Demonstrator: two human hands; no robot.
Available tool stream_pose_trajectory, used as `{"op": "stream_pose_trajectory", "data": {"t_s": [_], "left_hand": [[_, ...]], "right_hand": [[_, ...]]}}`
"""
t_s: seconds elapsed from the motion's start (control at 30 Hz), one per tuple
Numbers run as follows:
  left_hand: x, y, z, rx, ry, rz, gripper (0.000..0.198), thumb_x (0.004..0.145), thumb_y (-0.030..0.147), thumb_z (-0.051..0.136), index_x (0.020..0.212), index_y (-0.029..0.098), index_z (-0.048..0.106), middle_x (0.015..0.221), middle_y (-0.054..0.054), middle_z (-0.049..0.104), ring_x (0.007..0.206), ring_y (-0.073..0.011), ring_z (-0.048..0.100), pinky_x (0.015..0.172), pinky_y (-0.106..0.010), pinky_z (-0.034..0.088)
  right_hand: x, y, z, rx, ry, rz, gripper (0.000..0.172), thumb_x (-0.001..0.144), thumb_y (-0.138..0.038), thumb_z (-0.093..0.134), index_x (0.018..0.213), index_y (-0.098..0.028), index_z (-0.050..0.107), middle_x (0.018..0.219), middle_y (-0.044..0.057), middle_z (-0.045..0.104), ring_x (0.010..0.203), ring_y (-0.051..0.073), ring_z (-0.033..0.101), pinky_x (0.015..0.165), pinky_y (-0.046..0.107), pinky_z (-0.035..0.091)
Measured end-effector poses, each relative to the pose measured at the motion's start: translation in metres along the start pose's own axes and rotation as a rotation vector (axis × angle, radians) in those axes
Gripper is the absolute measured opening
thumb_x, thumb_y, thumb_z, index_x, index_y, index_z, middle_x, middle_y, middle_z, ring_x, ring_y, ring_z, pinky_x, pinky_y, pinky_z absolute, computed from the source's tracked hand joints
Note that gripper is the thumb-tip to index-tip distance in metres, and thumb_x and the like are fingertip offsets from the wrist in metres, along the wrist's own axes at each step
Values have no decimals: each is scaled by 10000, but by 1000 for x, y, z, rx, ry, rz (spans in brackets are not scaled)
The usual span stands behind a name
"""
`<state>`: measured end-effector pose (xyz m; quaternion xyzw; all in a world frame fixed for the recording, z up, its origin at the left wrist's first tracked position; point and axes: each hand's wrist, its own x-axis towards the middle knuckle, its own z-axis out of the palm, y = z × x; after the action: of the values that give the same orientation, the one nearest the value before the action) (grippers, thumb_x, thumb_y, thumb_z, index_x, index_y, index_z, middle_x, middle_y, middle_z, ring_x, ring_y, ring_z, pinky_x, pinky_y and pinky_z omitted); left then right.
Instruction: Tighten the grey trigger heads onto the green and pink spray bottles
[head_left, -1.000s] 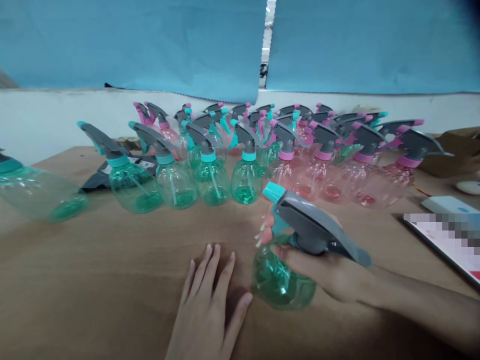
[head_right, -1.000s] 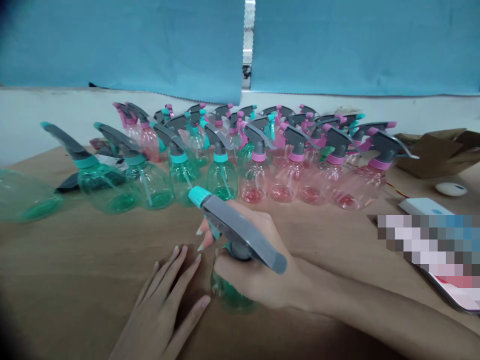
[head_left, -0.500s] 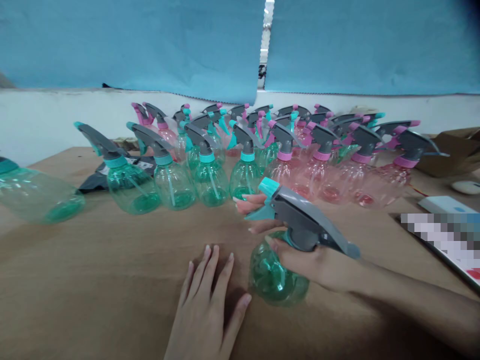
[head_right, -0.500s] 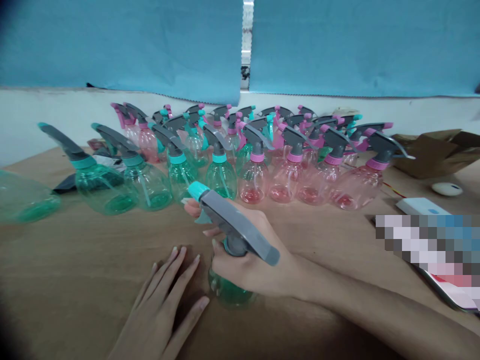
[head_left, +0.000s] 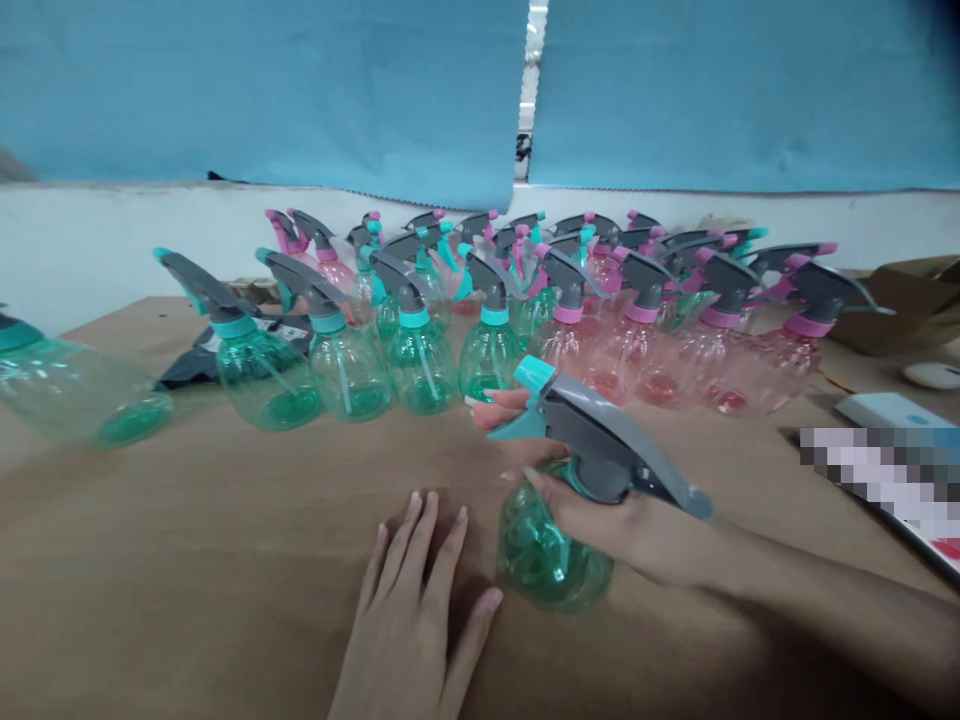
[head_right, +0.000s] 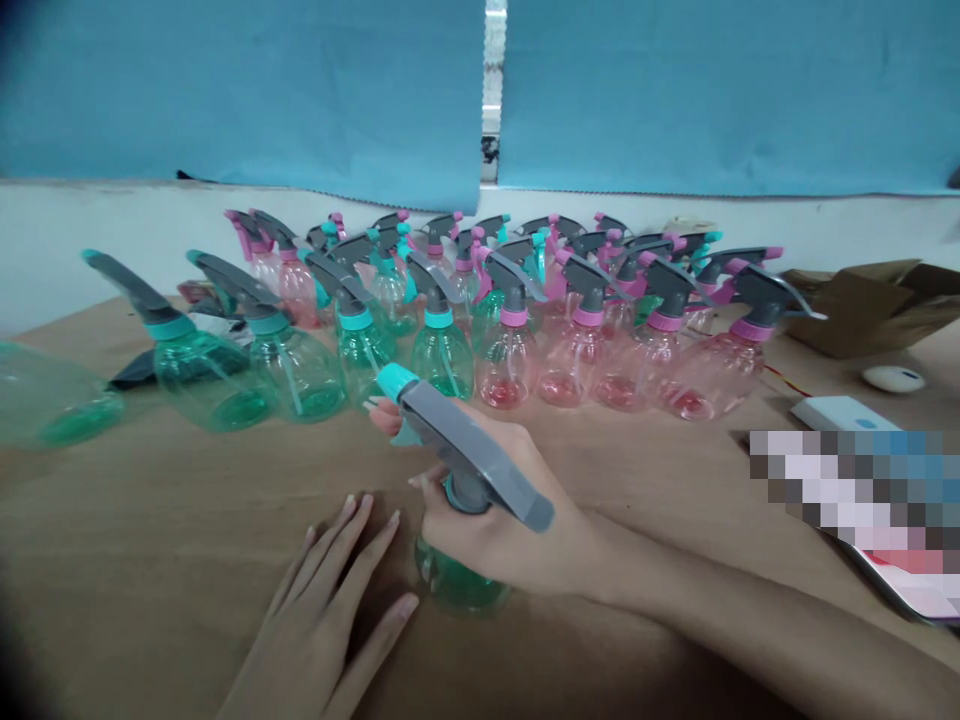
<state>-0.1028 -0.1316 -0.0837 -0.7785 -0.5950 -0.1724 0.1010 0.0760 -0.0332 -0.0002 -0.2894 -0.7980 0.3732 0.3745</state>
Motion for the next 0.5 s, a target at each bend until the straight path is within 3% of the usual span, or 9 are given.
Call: {"op": "stream_pose_trajectory", "data": {"t_s": [0.23,0.4,0.5], "left_hand": [[1,0,-2,-33,-5,-9,482,912,368,388,1350,167,362,1417,-113,390,1287,-292,362,1018,-516,334],[0,0,-1,-33,0,-9,490,914,366,387,1360,165,342,1422,-118,381,1290,-296,356,1010,-523,340],[0,0,0,-40,5,-14,491,911,370,397,1358,173,350,1421,-112,385,1284,-294,367,1015,-519,335]], "right_hand": [[2,7,3,0,7,3,585,713,-11,479,1222,-299,515,896,-18,708,746,154,662,649,269,548],[3,4,2,59,32,-26,549,717,-16,483,1184,-297,548,895,-19,705,896,168,655,765,286,544],[1,8,4,23,27,-16,558,719,-10,472,1187,-305,543,879,-26,703,895,164,655,753,281,547]]}}
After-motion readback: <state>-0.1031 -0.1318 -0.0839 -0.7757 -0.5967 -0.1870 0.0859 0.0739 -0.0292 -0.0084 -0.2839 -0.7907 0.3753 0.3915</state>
